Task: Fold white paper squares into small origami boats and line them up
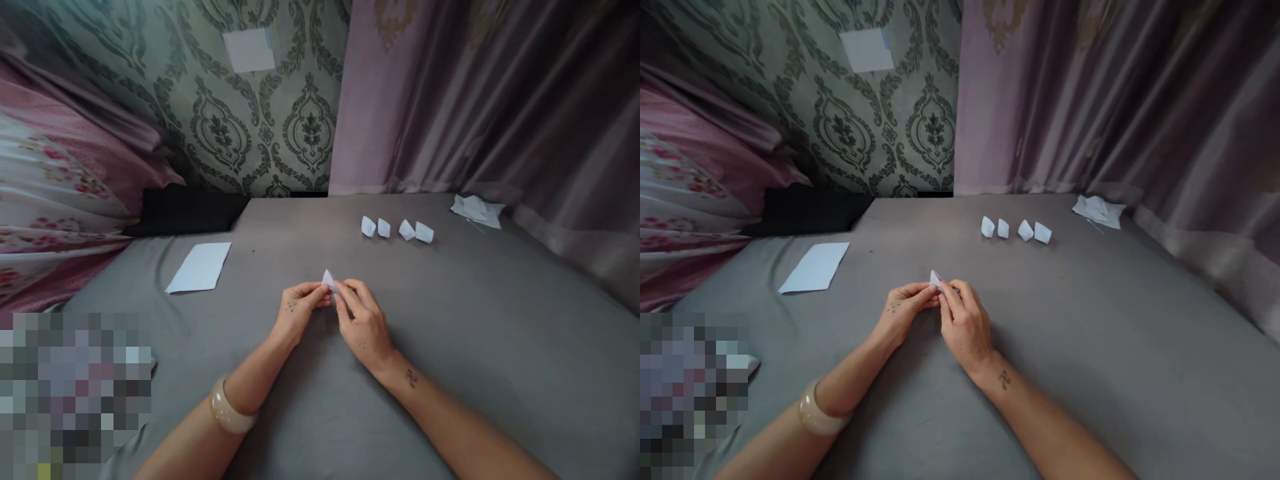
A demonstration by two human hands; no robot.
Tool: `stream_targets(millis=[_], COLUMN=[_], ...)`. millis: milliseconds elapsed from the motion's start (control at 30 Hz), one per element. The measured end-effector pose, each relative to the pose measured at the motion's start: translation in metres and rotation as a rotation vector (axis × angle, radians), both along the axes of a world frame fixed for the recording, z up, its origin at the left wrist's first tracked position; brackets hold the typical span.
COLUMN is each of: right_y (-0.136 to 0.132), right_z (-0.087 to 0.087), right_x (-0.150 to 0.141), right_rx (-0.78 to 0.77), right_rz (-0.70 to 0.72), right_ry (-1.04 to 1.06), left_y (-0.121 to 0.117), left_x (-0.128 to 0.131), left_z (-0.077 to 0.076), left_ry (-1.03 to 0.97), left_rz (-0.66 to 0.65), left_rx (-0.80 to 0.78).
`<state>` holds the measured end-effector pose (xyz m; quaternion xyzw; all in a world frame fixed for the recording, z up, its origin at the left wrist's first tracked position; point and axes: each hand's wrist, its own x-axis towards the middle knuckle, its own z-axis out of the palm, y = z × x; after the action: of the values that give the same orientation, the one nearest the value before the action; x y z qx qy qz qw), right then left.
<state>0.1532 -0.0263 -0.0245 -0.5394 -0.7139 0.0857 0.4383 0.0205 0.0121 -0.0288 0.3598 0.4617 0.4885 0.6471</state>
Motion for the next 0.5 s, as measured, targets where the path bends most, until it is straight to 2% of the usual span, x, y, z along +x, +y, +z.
stream_targets(millis=[167, 333, 500], right_y=[0.004, 0.021, 0.029], right_z=[0.002, 0.002, 0.006], right_x=[0.001, 0.018, 0.033], right_rx=[-0.082, -0.276, -0.665], right_rz=[0.043, 0.106, 0.414], right_ry=[0.204, 0.454, 0.69], left_y=[-0.002, -0.005, -0.004], left_x=[0.002, 0.001, -0.005], left_z=[0.002, 0.009, 0.013], left_ry=[0.018, 0.086, -0.114], left_rz=[-0.029, -0.102, -0.248], left_rx=[0.051, 0.119, 0.04])
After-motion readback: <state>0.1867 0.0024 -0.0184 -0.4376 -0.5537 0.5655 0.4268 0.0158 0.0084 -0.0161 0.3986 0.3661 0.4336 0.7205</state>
